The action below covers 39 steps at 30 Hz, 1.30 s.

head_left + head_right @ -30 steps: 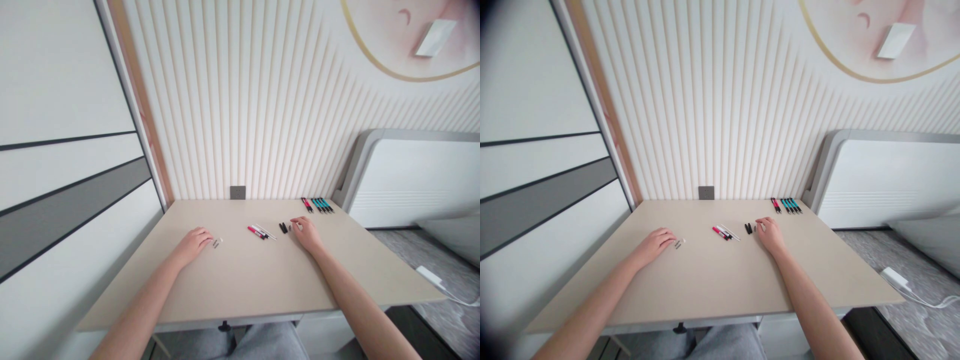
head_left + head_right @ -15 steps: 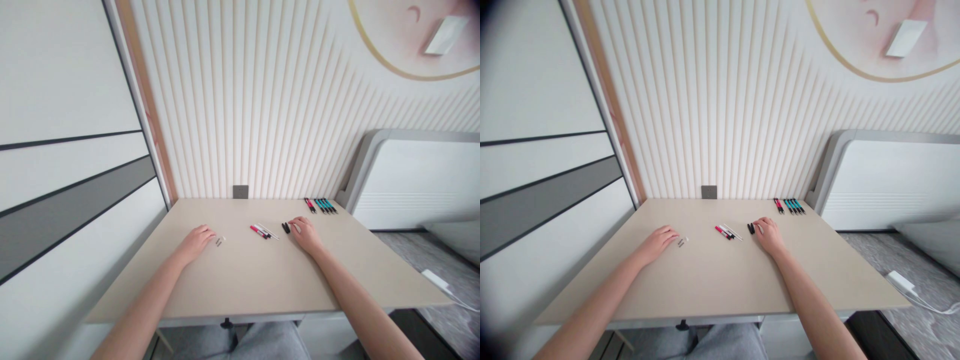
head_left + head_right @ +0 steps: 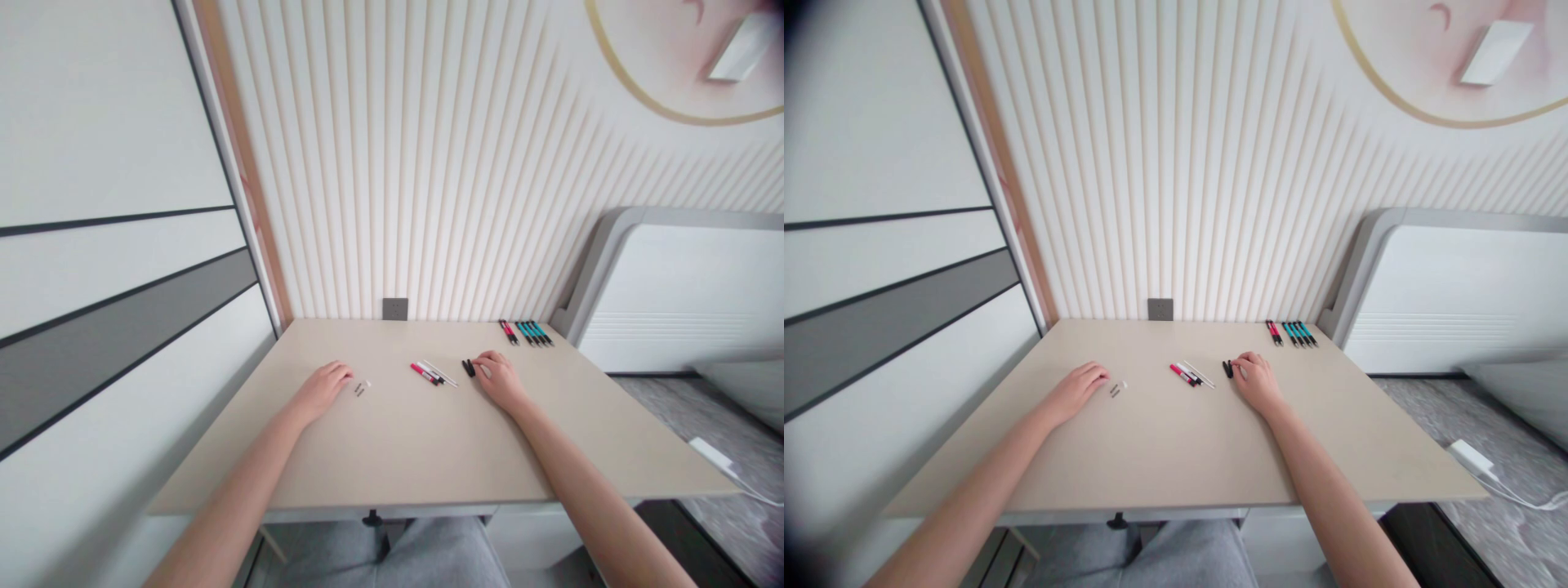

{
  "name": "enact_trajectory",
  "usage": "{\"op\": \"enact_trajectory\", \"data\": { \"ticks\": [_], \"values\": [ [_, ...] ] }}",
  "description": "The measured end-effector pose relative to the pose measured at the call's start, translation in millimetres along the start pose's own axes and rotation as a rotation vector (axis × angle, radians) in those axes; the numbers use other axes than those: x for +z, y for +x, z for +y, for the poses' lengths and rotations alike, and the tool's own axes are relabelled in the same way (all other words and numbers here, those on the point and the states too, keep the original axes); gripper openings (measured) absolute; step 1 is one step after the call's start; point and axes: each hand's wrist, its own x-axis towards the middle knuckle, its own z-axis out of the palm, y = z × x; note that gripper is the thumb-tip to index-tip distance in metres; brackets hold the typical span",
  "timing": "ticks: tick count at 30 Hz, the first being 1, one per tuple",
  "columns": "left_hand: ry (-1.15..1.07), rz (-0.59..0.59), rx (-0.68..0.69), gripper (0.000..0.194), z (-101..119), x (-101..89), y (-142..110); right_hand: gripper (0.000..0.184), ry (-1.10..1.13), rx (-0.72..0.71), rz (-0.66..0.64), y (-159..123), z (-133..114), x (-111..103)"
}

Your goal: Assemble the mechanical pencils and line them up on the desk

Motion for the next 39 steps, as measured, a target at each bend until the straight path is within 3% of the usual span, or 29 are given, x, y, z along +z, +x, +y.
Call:
{"op": "enact_trajectory", "data": {
  "ticks": [13, 19, 24, 27, 31, 35, 39],
  "values": [
    [0.021, 0.017, -0.026, 0.023, 2.8, 0.8, -1.4, 0.024, -0.06, -0.08, -0.066, 0.1, -18.1, -6.1],
    [-0.099, 0.14, -0.069, 0.023, 4.3, 0.7, 7.9, 0.024, -0.081, -0.135, -0.113, 2.1, -26.6, -6.9],
    [-0.231, 0.245, -0.091, 0.021, 24.9, -2.6, 31.6, 0.024, -0.082, -0.15, -0.093, 2.7, -25.4, -5.5],
    [-0.299, 0.313, -0.131, 0.021, 41.9, 5.0, 40.3, 0.027, -0.041, -0.134, -0.036, 5.6, -21.4, -0.9],
    [-0.265, 0.275, -0.076, 0.022, 53.4, 21.6, 37.8, 0.031, 0.107, -0.146, 0.026, 11.4, -31.1, 5.8],
    [-0.11, 0.182, 0.021, 0.022, 47.1, 25.3, 26.5, 0.029, 0.084, -0.166, -0.011, 13.9, -52.0, 6.6],
    [-0.1, 0.278, -0.086, 0.022, 31.5, 18.8, 18.6, 0.024, -0.027, -0.072, -0.02, 11.0, -55.6, 3.5]
  ]
}}
